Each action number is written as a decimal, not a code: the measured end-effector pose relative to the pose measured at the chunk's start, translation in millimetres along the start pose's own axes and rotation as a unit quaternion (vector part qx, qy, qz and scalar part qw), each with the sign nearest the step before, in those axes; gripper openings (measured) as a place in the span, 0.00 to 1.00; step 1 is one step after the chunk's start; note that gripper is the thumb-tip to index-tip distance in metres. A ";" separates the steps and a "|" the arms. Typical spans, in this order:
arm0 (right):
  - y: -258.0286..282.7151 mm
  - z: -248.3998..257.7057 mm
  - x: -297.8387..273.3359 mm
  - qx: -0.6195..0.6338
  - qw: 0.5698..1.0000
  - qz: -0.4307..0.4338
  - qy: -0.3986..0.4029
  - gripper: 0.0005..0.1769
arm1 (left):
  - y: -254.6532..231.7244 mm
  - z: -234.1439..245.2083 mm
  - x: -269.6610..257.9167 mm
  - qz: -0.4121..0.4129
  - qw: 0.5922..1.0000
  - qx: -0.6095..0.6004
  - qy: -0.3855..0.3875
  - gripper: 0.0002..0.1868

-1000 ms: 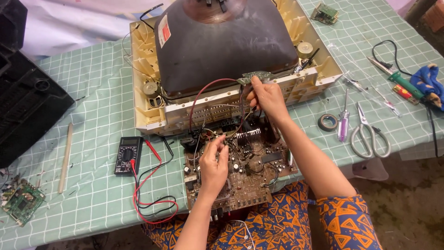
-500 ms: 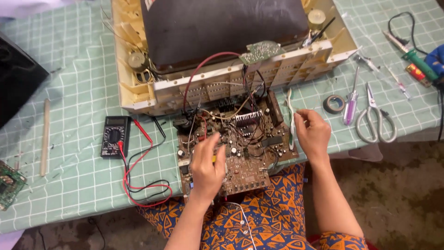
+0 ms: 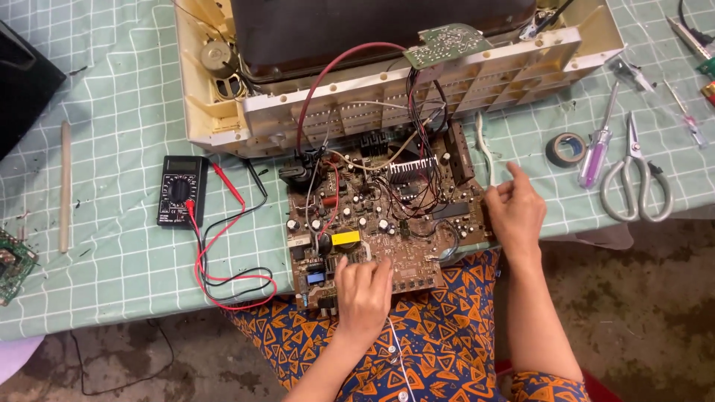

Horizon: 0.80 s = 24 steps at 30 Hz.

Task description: Cleaning a circuit board from a disassembled CRT television using a toothbrush to remove dust and debris.

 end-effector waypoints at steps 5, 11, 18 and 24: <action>-9.7 49.4 -28.4 0.081 0.993 -0.046 -0.071 0.23 | 0.5 -14.9 14.8 0.001 0.999 0.045 -0.009 0.14; 1.5 98.0 -86.7 0.164 0.982 0.025 -0.087 0.19 | 3.6 -32.1 15.6 0.026 0.997 0.069 0.015 0.14; 12.3 78.5 -135.5 0.137 0.969 0.192 0.071 0.19 | 1.6 -11.9 11.9 0.007 0.999 0.001 -0.038 0.06; 48.4 51.5 -142.9 0.171 0.939 0.232 0.186 0.16 | 10.5 22.7 -16.5 -0.025 0.995 0.021 -0.097 0.10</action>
Point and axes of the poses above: each hand's wrist, its own x-axis towards the middle knuckle, its own z-axis out of the back of the hand, y = z × x, the point moved 6 cm from there along x, towards the middle knuckle, and after that the axes turned 11 degrees about -x, right-handed, at the moved point
